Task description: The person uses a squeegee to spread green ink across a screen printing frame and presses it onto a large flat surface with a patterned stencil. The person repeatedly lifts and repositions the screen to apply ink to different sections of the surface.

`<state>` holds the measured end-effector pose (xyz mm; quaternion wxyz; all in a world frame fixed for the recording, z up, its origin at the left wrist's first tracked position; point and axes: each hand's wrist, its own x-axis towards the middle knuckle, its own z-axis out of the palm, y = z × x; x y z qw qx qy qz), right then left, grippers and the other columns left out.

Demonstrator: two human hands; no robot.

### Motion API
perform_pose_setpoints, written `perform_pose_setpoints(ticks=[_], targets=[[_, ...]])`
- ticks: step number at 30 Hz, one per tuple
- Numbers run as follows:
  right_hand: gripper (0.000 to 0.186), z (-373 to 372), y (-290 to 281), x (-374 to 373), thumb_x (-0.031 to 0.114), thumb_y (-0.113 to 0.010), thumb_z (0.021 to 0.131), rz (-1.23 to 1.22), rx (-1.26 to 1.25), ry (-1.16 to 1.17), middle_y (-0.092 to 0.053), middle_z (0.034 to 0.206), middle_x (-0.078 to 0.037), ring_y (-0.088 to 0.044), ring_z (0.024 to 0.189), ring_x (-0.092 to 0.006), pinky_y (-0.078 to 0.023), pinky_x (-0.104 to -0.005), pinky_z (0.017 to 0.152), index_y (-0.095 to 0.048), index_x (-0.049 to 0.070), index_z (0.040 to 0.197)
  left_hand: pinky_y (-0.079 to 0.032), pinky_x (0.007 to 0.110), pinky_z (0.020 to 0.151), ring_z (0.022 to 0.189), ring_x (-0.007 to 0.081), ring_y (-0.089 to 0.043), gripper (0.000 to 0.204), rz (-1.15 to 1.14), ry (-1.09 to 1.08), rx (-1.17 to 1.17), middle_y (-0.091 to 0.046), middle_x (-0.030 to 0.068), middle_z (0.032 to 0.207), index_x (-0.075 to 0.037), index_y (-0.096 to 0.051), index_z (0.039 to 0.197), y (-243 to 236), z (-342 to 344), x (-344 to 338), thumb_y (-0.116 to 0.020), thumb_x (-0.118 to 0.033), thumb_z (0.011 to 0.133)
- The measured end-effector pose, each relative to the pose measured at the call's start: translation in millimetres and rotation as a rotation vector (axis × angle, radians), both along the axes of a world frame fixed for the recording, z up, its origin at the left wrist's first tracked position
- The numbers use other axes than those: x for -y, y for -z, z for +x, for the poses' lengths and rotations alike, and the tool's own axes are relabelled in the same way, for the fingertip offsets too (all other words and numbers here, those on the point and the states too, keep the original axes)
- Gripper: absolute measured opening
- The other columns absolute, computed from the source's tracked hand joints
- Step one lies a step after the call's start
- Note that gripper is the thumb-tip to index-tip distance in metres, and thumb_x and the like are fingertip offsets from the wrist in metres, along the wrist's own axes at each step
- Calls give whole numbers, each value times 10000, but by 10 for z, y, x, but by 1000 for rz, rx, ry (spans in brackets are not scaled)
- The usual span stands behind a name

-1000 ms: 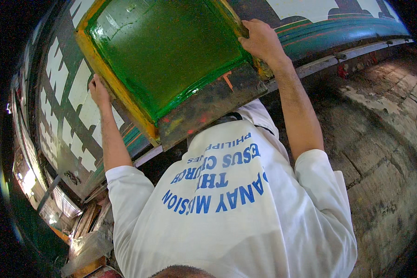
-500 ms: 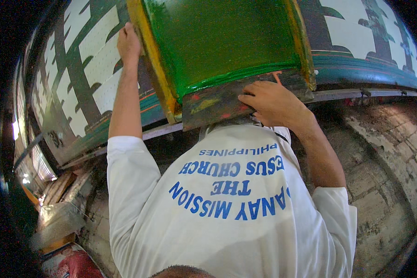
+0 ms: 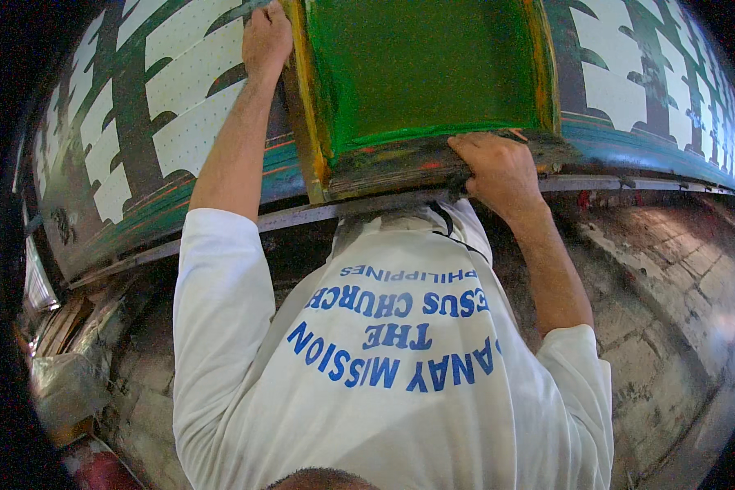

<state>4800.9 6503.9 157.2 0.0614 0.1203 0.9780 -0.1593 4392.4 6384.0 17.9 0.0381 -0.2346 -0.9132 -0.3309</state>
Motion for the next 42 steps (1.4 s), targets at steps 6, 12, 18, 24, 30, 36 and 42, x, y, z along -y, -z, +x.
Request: perform_pose_setpoints(ticks=[6,12,18,24,30,36,42], targets=[[621,-111,123,131,-57,-761,655,26,26,39,-741,1245,-97,-712,1139,-289,-582,-414,977,-725,97,1255,-456,585,1031,1180,479,-614,565,49,-7,67,-687,262,1233,-25,-668,1262,36,-62,32,-330,-453,1113],[713,-277,332,205,-26,-821,643,100,10,120,-686,1334,-70,-659,1239,-278,-567,-395,1008,-676,113,1328,-448,577,1013,1198,450,-601,519,150,29,151,-678,212,1246,-57,-676,1241,-93,29,84,-287,-380,1124],[482,-1108,561,-348,28,-729,800,201,-132,143,-723,1258,-83,-687,1184,-274,-582,-398,979,-708,94,1277,-474,522,986,1135,443,-605,406,47,145,7,-685,219,1192,-26,-659,1182,-180,-13,114,-331,-243,1081],[303,-2232,603,-1212,84,-689,850,249,-116,94,-751,1175,-122,-730,1083,-324,-612,-449,901,-746,70,1148,-482,525,948,1085,444,-623,389,143,19,116,-704,229,1113,8,-675,1086,-284,57,61,-377,-240,1080],[211,-3371,567,-2145,130,-685,882,289,-26,100,-775,1066,-170,-755,1003,-379,-617,-500,868,-785,85,1062,-494,512,924,1075,443,-645,409,73,-103,202,-715,237,1110,1,-683,1096,-429,152,-13,-427,-318,1097],[310,-4115,446,-2721,233,-752,809,267,-68,138,-763,1043,-256,-741,1024,-426,-611,-497,885,-787,-12,995,-518,519,874,1031,444,-675,395,-51,-154,145,-725,230,1082,-20,-677,1135,-521,240,-64,-493,-366,1082],[308,-4297,116,-3040,226,-729,803,307,-59,10,-762,1071,-252,-744,1037,-409,-613,-508,884,-792,9,1012,-521,529,870,1027,461,-676,388,-83,-161,85,-727,240,1059,-28,-674,1130,-493,250,-84,-475,-358,1089]])
